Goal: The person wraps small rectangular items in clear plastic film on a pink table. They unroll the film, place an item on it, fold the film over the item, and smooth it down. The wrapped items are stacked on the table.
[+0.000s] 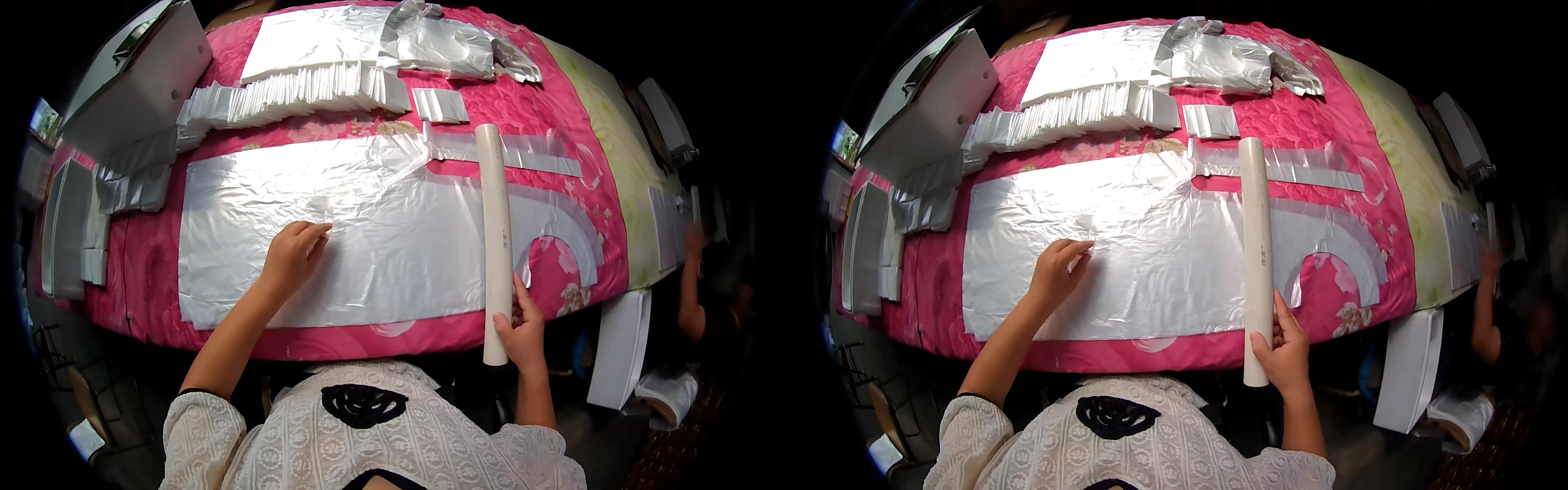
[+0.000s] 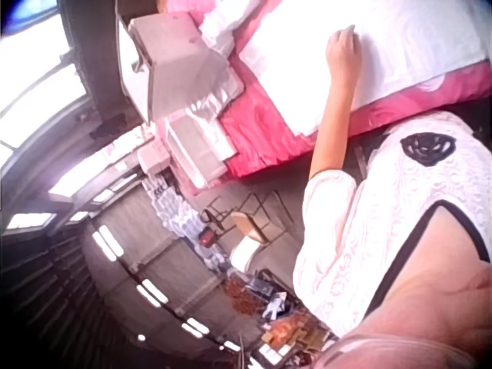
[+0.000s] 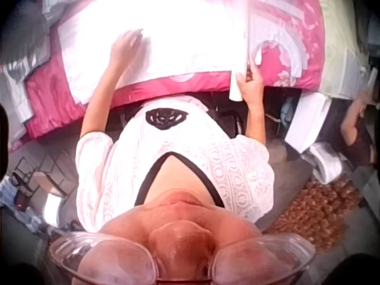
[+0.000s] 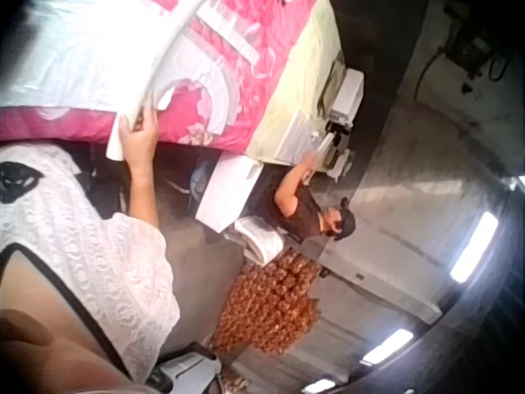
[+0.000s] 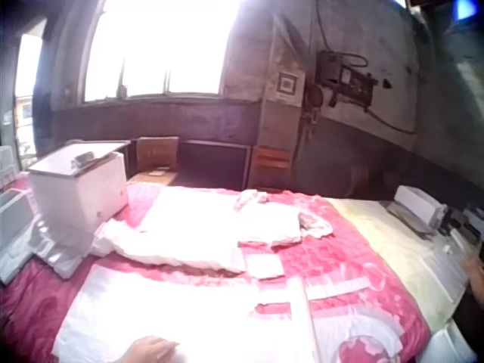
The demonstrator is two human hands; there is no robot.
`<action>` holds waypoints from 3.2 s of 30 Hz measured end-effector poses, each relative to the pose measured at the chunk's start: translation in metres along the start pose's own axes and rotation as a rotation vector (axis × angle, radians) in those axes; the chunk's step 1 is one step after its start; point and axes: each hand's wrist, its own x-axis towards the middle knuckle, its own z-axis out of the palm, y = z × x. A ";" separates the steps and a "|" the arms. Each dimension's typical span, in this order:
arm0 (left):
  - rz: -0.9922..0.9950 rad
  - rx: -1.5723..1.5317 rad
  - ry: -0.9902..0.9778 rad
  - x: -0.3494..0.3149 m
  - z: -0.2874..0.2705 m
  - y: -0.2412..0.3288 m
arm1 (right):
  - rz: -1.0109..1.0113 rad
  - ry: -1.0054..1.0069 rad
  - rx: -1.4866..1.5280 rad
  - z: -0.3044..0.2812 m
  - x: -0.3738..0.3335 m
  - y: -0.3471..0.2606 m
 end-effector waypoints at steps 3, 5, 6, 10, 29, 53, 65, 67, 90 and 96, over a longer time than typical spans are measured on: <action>-0.067 -0.009 0.045 0.016 0.000 0.006 | -0.138 -0.193 -0.074 0.008 -0.010 -0.026; -0.095 0.046 0.101 0.025 -0.006 0.008 | -0.262 -0.294 -0.047 0.022 -0.012 -0.034; -0.087 0.012 0.120 0.030 -0.008 0.002 | -0.296 -0.346 -0.080 0.030 -0.011 -0.036; -0.313 -0.313 0.261 0.010 -0.023 -0.038 | -0.303 -0.552 -0.148 0.075 -0.004 -0.047; -0.825 -0.870 0.377 -0.035 -0.033 -0.021 | -0.644 -0.223 -0.895 0.142 0.111 -0.018; -0.809 -0.707 0.224 0.002 0.038 0.005 | -0.217 0.614 -1.005 -0.117 0.352 0.094; -0.447 -0.373 0.119 0.004 0.077 0.069 | 0.135 0.712 -0.845 -0.130 0.330 0.040; -0.437 -0.389 0.104 0.006 0.080 0.078 | 0.110 0.711 -0.841 -0.150 0.326 0.023; -0.748 -1.254 -0.325 -0.010 -0.026 0.045 | -0.562 -0.522 0.038 0.140 0.044 -0.099; -0.967 -1.222 -0.316 -0.029 -0.036 0.027 | -0.347 -0.486 -0.020 0.139 0.058 -0.097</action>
